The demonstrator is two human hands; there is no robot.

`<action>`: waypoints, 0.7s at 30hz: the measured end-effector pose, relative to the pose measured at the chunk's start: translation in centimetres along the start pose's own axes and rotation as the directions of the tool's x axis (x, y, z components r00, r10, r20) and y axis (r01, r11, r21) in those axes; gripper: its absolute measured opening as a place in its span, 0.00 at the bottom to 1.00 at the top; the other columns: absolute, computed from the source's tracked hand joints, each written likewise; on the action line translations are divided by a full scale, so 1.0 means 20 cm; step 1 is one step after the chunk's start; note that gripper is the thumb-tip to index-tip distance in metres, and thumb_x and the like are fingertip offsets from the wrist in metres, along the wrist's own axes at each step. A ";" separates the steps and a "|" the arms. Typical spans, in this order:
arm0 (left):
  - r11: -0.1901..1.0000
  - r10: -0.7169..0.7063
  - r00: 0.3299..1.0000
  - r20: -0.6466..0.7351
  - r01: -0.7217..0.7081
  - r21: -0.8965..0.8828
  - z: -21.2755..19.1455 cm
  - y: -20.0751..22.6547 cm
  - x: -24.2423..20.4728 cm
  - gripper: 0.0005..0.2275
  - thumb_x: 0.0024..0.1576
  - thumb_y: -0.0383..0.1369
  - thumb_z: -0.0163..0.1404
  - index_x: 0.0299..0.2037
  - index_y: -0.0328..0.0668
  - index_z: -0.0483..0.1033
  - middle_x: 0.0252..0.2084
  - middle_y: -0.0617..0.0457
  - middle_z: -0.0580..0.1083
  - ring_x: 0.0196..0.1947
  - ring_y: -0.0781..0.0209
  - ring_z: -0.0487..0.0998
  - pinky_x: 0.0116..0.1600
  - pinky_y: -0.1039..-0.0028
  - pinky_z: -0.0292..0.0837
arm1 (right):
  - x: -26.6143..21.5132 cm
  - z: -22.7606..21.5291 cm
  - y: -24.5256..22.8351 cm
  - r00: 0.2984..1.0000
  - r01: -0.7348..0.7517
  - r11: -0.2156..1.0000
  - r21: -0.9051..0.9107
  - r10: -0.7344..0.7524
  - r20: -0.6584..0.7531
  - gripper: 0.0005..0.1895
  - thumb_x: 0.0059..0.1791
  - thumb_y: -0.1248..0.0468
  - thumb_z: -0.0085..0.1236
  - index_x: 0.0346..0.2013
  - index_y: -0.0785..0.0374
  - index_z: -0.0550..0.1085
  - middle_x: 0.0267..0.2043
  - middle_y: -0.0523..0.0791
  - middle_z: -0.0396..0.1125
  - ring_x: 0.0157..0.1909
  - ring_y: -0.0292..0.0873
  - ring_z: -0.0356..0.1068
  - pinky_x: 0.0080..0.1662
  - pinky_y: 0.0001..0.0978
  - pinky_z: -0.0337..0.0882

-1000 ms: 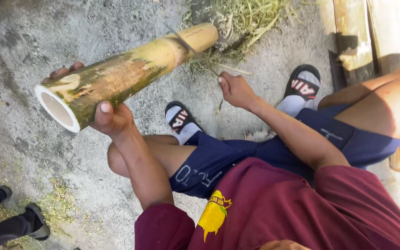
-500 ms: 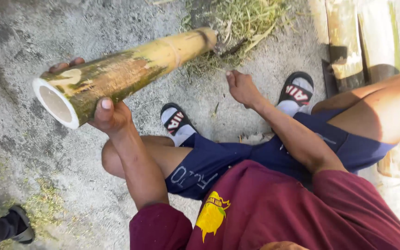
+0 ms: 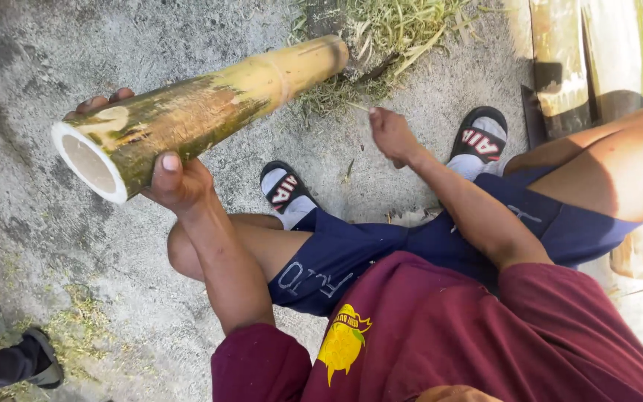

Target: The recorder is using a knife to strip the outer layer of a bamboo pole.

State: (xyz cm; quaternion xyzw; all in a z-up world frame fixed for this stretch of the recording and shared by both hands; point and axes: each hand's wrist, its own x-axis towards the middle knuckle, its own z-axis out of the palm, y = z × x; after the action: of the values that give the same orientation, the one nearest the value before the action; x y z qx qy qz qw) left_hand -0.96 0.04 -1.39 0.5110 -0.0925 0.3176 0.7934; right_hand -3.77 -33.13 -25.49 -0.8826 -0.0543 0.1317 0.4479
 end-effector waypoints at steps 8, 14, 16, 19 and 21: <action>1.000 -0.006 1.000 0.012 0.007 -0.003 0.02 -0.03 0.04 0.44 0.48 0.31 0.67 0.74 0.47 0.51 0.65 0.50 0.64 0.65 0.49 0.66 0.74 0.58 0.65 | -0.04 0.01 -0.12 0.994 0.105 0.988 0.112 -0.100 -0.053 0.30 0.62 0.48 0.29 0.32 0.68 0.69 0.21 0.55 0.66 0.23 0.53 0.70 0.32 0.49 0.72; 0.990 0.068 0.994 0.085 -0.078 0.117 0.08 -0.07 0.00 0.43 0.50 0.35 0.67 0.74 0.48 0.53 0.66 0.49 0.65 0.65 0.51 0.68 0.75 0.60 0.64 | 0.02 -0.21 -0.10 0.877 -0.466 0.801 0.376 0.476 0.073 0.26 0.60 0.47 0.39 0.35 0.67 0.70 0.21 0.46 0.64 0.19 0.41 0.64 0.25 0.41 0.67; 0.988 0.082 0.989 0.126 -0.097 0.120 0.15 -0.10 0.00 0.43 0.50 0.35 0.68 0.74 0.47 0.54 0.66 0.50 0.66 0.65 0.53 0.68 0.75 0.61 0.64 | 0.04 -0.40 -0.35 0.934 -0.332 0.829 0.451 0.356 0.032 0.23 0.60 0.48 0.41 0.38 0.66 0.70 0.21 0.43 0.63 0.17 0.38 0.63 0.22 0.37 0.66; 0.971 0.058 0.967 0.249 -0.113 0.212 0.27 -0.18 0.02 0.40 0.49 0.34 0.72 0.69 0.45 0.59 0.62 0.50 0.69 0.62 0.56 0.72 0.69 0.64 0.70 | 0.01 -0.78 -0.84 0.983 -0.092 0.900 0.425 0.151 -0.108 0.19 0.60 0.51 0.46 0.39 0.64 0.69 0.21 0.40 0.64 0.17 0.33 0.65 0.20 0.31 0.69; 0.949 0.041 0.944 0.326 -0.138 0.282 0.42 -0.21 0.06 0.37 0.49 0.33 0.75 0.64 0.43 0.63 0.58 0.50 0.71 0.58 0.57 0.76 0.64 0.65 0.76 | -0.04 -1.02 -1.15 0.979 0.034 0.953 0.300 0.029 -0.204 0.17 0.61 0.53 0.47 0.38 0.64 0.68 0.22 0.40 0.66 0.18 0.32 0.68 0.21 0.27 0.72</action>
State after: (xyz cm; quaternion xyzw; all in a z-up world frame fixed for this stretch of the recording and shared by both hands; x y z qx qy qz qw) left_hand 3.90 -8.01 -0.12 0.6653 -0.1922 0.2780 0.6657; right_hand 1.72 -35.55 4.61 -0.8127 0.0119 0.0458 0.5807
